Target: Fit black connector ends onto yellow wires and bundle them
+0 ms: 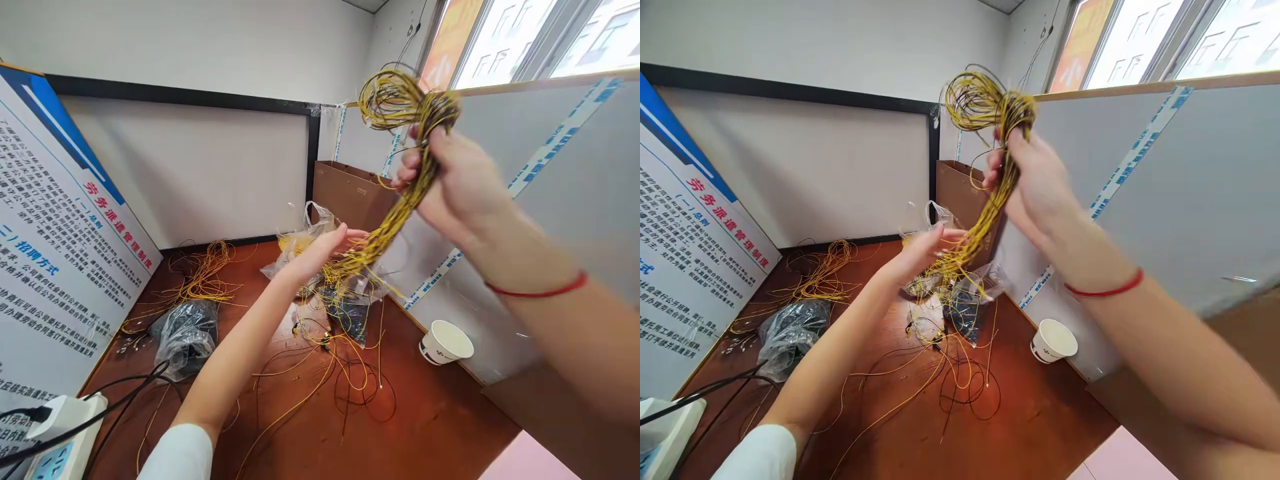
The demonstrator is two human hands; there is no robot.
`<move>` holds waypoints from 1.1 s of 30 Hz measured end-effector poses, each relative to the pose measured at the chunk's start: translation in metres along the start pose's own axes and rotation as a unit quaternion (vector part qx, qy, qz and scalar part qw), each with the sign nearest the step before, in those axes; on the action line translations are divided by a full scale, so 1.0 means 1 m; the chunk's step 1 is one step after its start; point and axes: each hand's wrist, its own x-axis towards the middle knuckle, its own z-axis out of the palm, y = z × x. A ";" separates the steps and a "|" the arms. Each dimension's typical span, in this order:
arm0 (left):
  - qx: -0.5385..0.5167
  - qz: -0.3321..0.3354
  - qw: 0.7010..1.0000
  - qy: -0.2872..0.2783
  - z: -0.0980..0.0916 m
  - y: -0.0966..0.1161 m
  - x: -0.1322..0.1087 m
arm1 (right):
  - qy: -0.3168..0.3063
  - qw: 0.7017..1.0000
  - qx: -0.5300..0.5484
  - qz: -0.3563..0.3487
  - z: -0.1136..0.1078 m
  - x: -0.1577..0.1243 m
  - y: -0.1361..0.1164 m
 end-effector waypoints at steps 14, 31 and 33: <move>-0.015 -0.129 0.991 0.041 -0.029 -0.062 -0.049 | 0.126 0.970 0.204 -0.035 -0.029 0.027 -0.019; -0.138 0.002 0.989 0.054 -0.011 0.000 -0.017 | -0.097 0.952 0.220 0.188 0.045 -0.055 0.027; -0.146 0.017 0.986 0.076 -0.007 0.010 -0.032 | -0.133 0.967 0.172 0.131 0.071 -0.070 0.041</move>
